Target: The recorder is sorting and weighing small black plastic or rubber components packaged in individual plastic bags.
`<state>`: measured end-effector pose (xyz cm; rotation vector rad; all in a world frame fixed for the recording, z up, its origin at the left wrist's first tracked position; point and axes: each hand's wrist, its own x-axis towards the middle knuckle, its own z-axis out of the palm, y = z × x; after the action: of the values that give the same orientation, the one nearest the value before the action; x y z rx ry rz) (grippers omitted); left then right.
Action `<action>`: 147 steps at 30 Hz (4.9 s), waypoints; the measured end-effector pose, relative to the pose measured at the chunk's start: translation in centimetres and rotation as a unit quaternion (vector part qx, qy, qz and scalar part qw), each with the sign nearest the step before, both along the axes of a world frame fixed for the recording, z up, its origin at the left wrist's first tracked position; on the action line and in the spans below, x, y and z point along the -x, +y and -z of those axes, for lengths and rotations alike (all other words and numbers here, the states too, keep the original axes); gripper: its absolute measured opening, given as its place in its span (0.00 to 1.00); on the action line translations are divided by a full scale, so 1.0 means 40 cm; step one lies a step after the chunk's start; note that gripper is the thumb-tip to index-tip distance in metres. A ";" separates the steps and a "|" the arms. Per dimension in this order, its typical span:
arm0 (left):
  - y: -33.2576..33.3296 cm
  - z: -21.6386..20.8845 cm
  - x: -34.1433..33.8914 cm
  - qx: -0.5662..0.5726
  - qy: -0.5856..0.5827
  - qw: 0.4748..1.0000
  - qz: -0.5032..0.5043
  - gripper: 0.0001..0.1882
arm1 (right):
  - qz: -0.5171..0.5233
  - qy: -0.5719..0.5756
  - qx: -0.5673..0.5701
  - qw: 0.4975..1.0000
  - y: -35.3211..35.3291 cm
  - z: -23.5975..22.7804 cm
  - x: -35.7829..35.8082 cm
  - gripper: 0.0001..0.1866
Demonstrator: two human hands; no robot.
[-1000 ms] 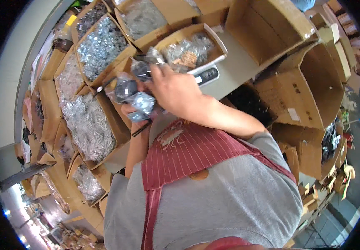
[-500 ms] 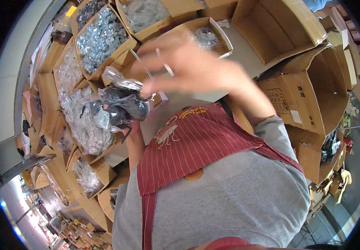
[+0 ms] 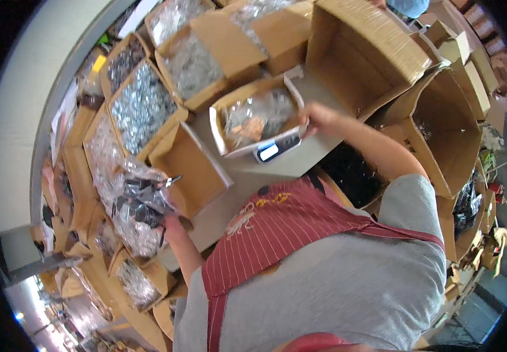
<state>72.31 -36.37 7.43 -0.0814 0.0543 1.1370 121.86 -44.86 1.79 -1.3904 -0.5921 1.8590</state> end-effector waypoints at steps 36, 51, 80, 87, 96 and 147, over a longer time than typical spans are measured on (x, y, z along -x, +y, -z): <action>0.654 -0.187 -0.941 0.105 -0.038 0.966 0.232 0.27 | 0.045 -0.801 -0.119 0.585 0.193 -0.359 -0.996 0.41; 0.683 -0.243 -1.553 -0.113 0.178 0.921 0.329 0.19 | 0.321 -0.764 -0.158 0.536 -0.074 -0.421 -1.056 0.45; 0.504 -0.053 -2.096 -0.344 0.404 0.654 0.539 0.16 | 0.672 -0.200 -0.279 0.657 -0.313 -0.237 -0.980 0.24; 0.402 -0.077 -2.082 -0.765 0.541 0.245 0.249 0.38 | 0.697 -0.183 -0.280 0.635 -0.338 -0.202 -0.976 0.25; 0.631 -0.197 -1.817 -0.485 0.512 0.644 0.298 0.16 | 0.700 -0.118 -0.294 0.639 -0.296 -0.219 -0.996 0.28; -0.157 -0.109 -0.388 -0.124 0.681 0.707 0.143 0.26 | 0.003 -0.158 -0.160 0.974 -0.047 -0.229 0.049 0.35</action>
<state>87.83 -42.65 11.78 1.0129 1.2001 0.6553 119.89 -46.75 10.96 -1.4699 -0.9984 1.4655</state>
